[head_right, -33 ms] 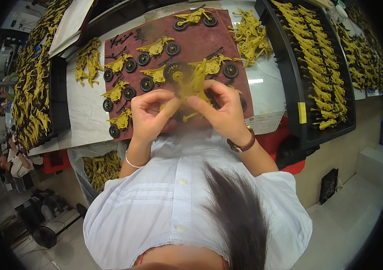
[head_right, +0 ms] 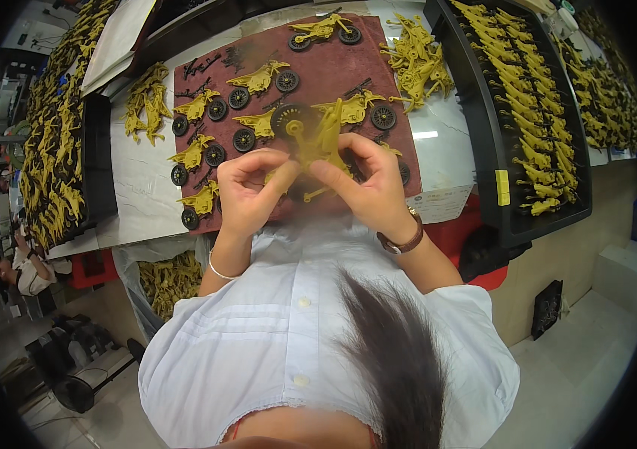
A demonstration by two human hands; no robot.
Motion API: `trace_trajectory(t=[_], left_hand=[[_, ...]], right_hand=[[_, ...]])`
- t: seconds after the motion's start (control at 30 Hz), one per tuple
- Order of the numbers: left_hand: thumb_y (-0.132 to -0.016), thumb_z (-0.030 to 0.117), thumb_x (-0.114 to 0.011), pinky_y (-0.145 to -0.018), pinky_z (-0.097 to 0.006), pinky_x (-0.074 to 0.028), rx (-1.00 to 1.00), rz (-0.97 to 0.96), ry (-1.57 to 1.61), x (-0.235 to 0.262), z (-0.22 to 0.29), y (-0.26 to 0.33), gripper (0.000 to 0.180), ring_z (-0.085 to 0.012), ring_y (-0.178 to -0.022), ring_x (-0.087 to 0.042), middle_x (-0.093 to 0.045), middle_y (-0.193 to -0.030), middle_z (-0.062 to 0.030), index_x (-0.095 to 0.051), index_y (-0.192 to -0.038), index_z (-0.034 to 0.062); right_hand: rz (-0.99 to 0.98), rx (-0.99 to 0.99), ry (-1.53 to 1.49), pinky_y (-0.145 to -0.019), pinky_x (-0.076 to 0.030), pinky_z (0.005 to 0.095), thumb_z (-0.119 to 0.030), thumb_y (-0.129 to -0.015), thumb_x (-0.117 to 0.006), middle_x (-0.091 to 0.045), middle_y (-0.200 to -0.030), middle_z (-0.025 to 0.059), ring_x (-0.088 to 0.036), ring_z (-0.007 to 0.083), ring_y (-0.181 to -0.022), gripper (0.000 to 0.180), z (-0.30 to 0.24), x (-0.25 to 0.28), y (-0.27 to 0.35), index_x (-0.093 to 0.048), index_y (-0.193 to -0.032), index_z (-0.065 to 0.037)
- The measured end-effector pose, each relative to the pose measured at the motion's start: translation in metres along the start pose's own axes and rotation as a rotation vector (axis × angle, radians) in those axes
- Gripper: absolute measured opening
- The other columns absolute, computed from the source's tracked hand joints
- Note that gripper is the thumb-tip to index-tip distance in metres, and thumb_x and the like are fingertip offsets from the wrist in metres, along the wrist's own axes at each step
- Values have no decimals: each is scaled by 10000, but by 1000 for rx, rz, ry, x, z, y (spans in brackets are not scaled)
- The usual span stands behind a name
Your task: The person attaches black toy wheels to the frames of small yellow toy motorcycles by hand, taking the wheels from a parts bin and securing them to the frames at an assembly station.
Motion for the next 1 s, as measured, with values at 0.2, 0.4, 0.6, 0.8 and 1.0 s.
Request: trace_trajectory(t=[0.2,0.4,0.6,0.8,1.0], left_hand=[[-776,26,-719,-606,-246,-480,-29,73,-24,2,3,2,79,-127,-672,-631,-680,-740,-100,-682,-798,-40],[-769,6,-717,-625,-248,-482,-114,24,-79,-2,9,1,82,-141,-700,-639,-683,-776,-105,-677,-824,-38],[-745,-10,-733,-667,-252,-484,-73,43,-33,1,0,1,122,-137,-739,-635,-682,-819,-102,-668,-843,-39],[-727,44,-774,-840,-272,-476,-116,-126,117,-5,23,-10,395,-123,-964,-599,-661,-1009,-77,-615,-1082,-30],[-705,48,-764,-765,-267,-513,-137,-139,-171,-8,42,-15,313,-164,-865,-671,-699,-949,-114,-672,-997,-19]], right_hand=[[5,1,30,-823,-460,237,-60,-842,-683,-644,-986,42,-582,85,-911,226,0,-2,2,-600,-1035,23],[12,56,40,-841,-447,251,-45,-835,-685,-636,-984,41,-574,95,-926,210,-3,-1,2,-601,-1016,21],[83,199,179,-813,-443,253,-24,-816,-697,-614,-970,49,-572,105,-882,193,-7,-2,5,-604,-980,17],[-15,221,266,-729,-444,250,-37,-794,-716,-615,-919,57,-565,115,-816,187,-19,-4,2,-609,-938,17],[-79,348,504,-632,-438,271,-75,-763,-746,-593,-815,92,-554,159,-699,224,-24,-11,3,-597,-898,23]])
Point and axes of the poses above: each hand's wrist, its own y-axis away from the middle knuckle, its own x-axis out of the back of the hand, z = x × y, the point moved 7 cm from there along -y, towards the middle knuckle
